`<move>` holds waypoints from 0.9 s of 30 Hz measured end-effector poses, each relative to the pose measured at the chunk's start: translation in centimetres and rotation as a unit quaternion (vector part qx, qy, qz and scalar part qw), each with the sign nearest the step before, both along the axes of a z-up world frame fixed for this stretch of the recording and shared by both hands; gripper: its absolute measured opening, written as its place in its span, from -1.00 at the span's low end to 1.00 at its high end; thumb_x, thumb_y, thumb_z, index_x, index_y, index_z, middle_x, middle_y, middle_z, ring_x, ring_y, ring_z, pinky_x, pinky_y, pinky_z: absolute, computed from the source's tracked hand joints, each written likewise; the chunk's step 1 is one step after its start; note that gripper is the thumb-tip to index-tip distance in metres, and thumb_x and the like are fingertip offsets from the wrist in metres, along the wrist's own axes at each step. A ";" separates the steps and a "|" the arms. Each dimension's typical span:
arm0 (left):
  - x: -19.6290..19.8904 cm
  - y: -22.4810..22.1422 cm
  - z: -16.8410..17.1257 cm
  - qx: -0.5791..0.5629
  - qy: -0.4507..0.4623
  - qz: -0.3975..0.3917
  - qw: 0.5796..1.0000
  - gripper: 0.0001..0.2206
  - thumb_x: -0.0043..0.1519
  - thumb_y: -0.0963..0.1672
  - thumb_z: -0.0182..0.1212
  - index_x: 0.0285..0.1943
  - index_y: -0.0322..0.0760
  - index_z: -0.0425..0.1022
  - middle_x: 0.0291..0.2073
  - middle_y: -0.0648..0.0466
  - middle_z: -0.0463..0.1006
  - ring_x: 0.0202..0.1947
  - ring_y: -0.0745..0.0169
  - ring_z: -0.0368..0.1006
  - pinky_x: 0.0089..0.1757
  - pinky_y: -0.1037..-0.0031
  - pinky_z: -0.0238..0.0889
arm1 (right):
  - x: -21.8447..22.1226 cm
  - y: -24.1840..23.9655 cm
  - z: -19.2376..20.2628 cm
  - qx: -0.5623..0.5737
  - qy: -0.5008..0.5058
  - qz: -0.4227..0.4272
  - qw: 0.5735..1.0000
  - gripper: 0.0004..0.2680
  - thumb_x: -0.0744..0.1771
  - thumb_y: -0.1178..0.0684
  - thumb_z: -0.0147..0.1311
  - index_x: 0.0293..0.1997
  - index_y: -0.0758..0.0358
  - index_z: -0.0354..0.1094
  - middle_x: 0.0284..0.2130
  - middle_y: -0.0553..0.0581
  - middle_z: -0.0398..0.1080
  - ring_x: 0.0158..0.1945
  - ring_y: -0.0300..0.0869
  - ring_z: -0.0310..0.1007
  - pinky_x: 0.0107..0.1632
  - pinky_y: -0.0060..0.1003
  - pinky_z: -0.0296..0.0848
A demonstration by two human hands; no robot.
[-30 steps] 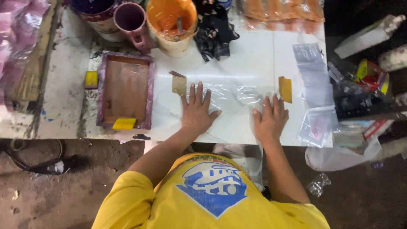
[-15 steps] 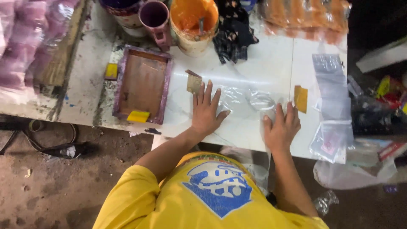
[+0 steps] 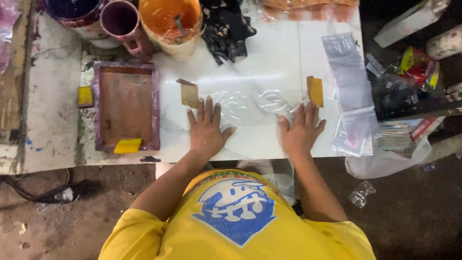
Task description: The person prepares plastic bags by applying adhesive strips, inspects a screen printing frame, and stirs orange ink in a container.
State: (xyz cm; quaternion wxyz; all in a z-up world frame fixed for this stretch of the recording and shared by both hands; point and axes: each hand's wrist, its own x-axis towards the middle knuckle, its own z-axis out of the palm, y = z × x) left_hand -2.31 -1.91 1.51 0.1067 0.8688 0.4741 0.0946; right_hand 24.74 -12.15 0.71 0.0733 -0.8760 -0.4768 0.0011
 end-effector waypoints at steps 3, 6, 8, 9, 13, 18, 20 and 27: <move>0.0 0.0 0.0 -0.009 0.010 0.008 1.000 -0.23 0.25 0.23 0.03 0.47 -0.34 0.23 0.48 -0.27 0.09 0.51 -0.32 -0.10 0.27 -0.41 -0.24 | -0.1 0.0 -0.1 -0.029 0.008 -0.012 0.999 -0.43 0.41 -0.38 -0.16 0.45 0.33 0.18 0.48 0.36 0.05 0.57 0.14 -0.11 0.42 0.38 -0.25; 0.1 0.1 0.2 -0.024 0.034 0.012 0.999 -0.20 0.25 0.25 -0.02 0.49 -0.34 0.20 0.49 -0.26 0.07 0.51 -0.30 -0.13 0.27 -0.41 -0.25 | -0.3 0.1 0.4 -0.037 0.017 -0.022 0.999 -0.42 0.41 -0.39 -0.18 0.45 0.33 0.16 0.49 0.35 0.04 0.57 0.12 -0.12 0.43 0.36 -0.27; 0.2 0.0 0.3 -0.020 0.029 0.013 0.999 -0.20 0.25 0.25 -0.01 0.49 -0.37 0.19 0.49 -0.27 0.06 0.52 -0.31 -0.13 0.27 -0.41 -0.26 | -0.2 0.0 0.5 -0.028 0.016 -0.021 0.999 -0.42 0.41 -0.38 -0.17 0.45 0.33 0.16 0.48 0.35 0.05 0.57 0.13 -0.10 0.42 0.37 -0.25; 0.1 -0.1 0.3 -0.019 0.025 0.017 0.999 -0.20 0.25 0.24 0.00 0.49 -0.40 0.18 0.49 -0.28 0.04 0.52 -0.31 -0.14 0.27 -0.41 -0.26 | -0.3 0.0 0.5 -0.021 0.015 -0.017 1.000 -0.42 0.41 -0.38 -0.15 0.46 0.33 0.16 0.47 0.35 0.06 0.56 0.14 -0.09 0.41 0.39 -0.23; -0.4 -0.6 0.0 -0.031 0.007 0.042 0.999 -0.20 0.25 0.25 0.00 0.48 -0.37 0.20 0.50 -0.30 0.01 0.52 -0.35 -0.17 0.28 -0.39 -0.26 | -0.3 -0.9 0.1 0.017 0.025 0.013 0.999 -0.45 0.42 -0.32 -0.11 0.44 0.38 0.18 0.47 0.40 0.05 0.55 0.19 -0.10 0.40 0.43 -0.26; -5.3 0.0 0.4 0.233 -0.244 0.061 0.939 -0.19 0.06 0.15 0.46 0.43 -0.28 0.33 0.40 -0.30 0.24 0.43 -0.40 0.12 0.26 -0.05 -0.04 | 1.3 -1.2 -2.5 0.244 -0.073 0.171 0.952 -0.55 0.40 -0.25 0.04 0.32 0.29 0.34 0.35 0.33 0.18 0.39 0.32 0.11 0.23 0.47 -0.04; -9.9 1.0 3.3 0.270 -0.250 0.098 0.925 -0.17 -0.06 0.04 0.56 0.41 -0.31 0.36 0.36 -0.31 0.29 0.37 -0.42 0.19 0.25 -0.05 0.02 | -0.4 -0.8 -2.1 0.284 -0.079 0.225 0.929 -0.59 0.41 -0.24 0.00 0.26 0.32 0.38 0.29 0.31 0.25 0.35 0.26 0.20 0.25 0.30 -0.03; -23.7 4.1 3.7 0.089 -0.120 0.395 0.906 -0.53 0.22 0.07 0.26 0.25 -0.16 0.47 0.03 -0.07 0.42 -0.04 -0.36 0.42 -0.10 -0.11 0.32 | -12.7 1.9 -2.0 0.268 0.204 0.415 0.845 -0.63 0.29 0.04 0.27 0.23 0.25 0.44 0.07 0.24 0.39 0.11 0.16 0.44 0.08 -0.08 0.47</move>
